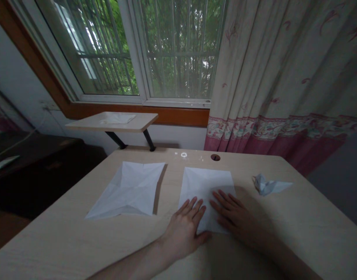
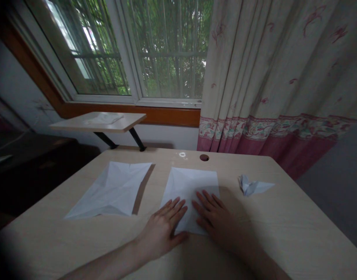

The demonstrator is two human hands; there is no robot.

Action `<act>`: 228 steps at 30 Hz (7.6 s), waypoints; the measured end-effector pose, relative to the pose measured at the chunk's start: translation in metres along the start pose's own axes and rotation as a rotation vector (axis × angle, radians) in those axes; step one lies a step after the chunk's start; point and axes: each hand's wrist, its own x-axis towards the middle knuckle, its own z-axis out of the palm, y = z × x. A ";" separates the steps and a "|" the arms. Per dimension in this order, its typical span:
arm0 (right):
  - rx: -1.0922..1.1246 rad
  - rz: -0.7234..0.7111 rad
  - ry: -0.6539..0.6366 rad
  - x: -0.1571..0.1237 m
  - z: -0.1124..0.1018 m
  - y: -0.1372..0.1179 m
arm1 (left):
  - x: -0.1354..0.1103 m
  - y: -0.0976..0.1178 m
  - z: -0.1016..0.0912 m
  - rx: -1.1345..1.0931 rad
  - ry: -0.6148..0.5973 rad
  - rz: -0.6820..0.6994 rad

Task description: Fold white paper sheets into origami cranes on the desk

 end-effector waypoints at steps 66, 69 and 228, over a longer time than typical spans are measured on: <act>-0.396 -0.166 0.814 0.000 -0.004 -0.013 | 0.009 -0.009 0.003 -0.084 0.167 -0.210; -0.403 -0.282 0.680 -0.001 -0.011 -0.019 | 0.009 -0.009 0.004 -0.091 0.174 -0.225; 0.420 0.086 -0.089 -0.005 -0.029 -0.049 | 0.013 -0.016 -0.016 -0.051 -0.122 0.079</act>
